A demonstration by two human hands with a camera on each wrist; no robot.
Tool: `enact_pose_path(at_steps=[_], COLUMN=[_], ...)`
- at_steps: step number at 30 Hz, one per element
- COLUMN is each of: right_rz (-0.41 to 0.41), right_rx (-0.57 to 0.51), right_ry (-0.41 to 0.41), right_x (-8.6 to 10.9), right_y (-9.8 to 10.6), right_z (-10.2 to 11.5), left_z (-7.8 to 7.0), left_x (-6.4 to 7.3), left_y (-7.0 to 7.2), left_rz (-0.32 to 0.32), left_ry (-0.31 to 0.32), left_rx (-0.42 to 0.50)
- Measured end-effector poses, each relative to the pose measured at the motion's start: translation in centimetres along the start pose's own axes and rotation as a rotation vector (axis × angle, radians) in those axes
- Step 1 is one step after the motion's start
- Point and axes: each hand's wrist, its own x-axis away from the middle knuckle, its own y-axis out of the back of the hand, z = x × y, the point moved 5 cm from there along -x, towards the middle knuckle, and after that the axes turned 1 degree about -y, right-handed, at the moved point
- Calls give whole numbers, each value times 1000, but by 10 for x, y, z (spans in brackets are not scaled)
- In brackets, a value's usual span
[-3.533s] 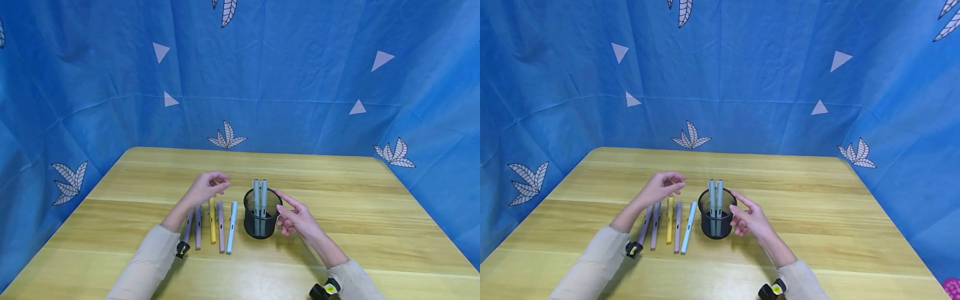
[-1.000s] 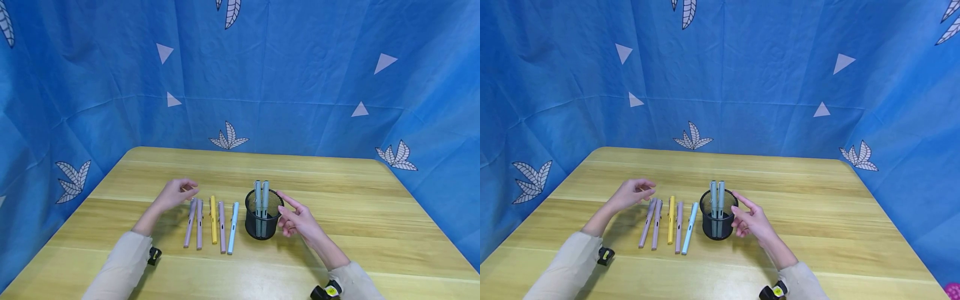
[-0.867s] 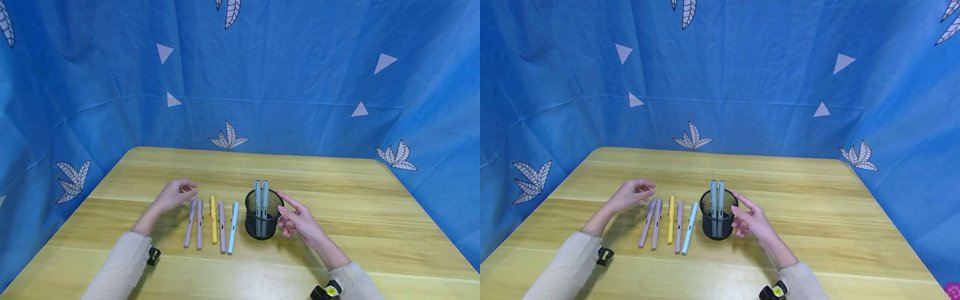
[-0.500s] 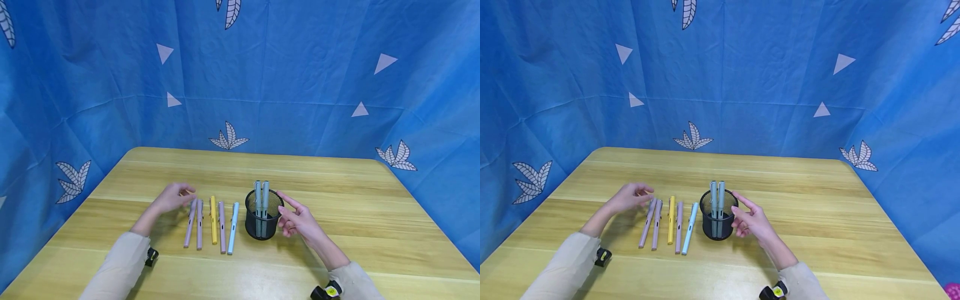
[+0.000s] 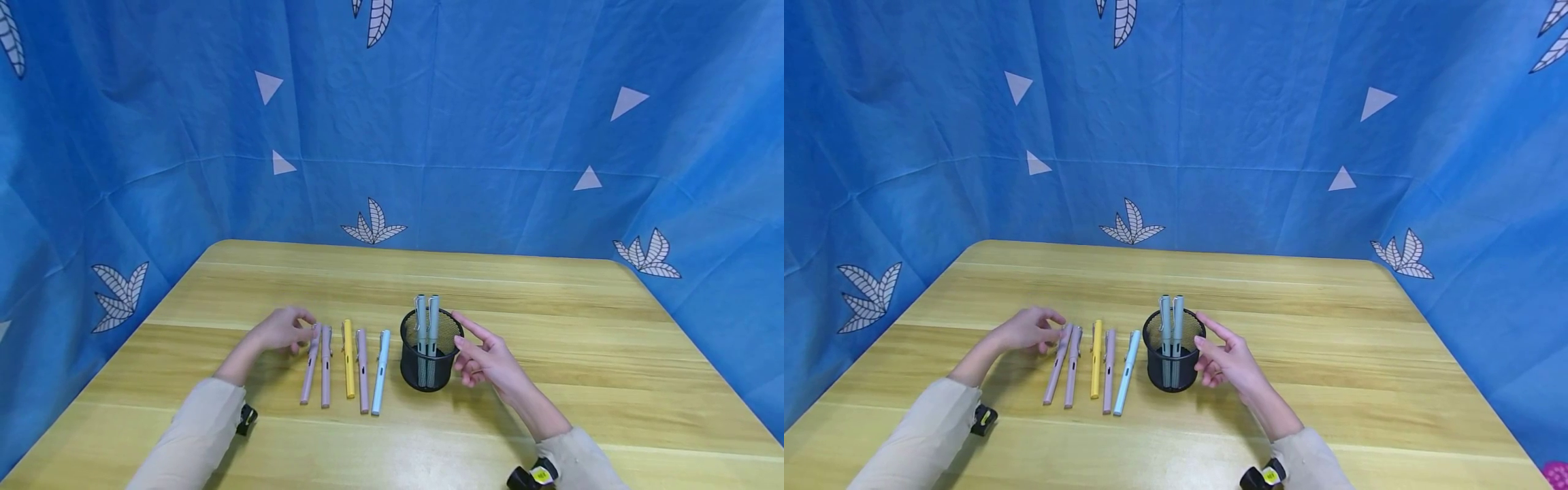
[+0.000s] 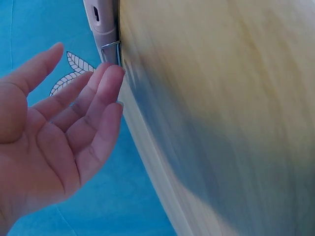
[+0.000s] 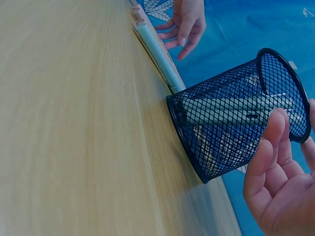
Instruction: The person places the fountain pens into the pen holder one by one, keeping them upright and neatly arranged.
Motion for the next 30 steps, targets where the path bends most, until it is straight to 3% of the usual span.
enact_pose_path(at_steps=[8, 22, 30], right_rz=[-3, -3, 1], right_rx=[5, -3, -6], right_ry=[0, -6, 3], right_x=[0, 0, 0], right_y=[0, 0, -1], right_z=[0, -1, 0], left_z=[3, 6, 9], left_x=[0, -4, -6], left_y=[-3, -7, -10], left_rz=[32, 102, 126], left_ry=[64, 121, 171], left_rx=[-50, -145, -147])
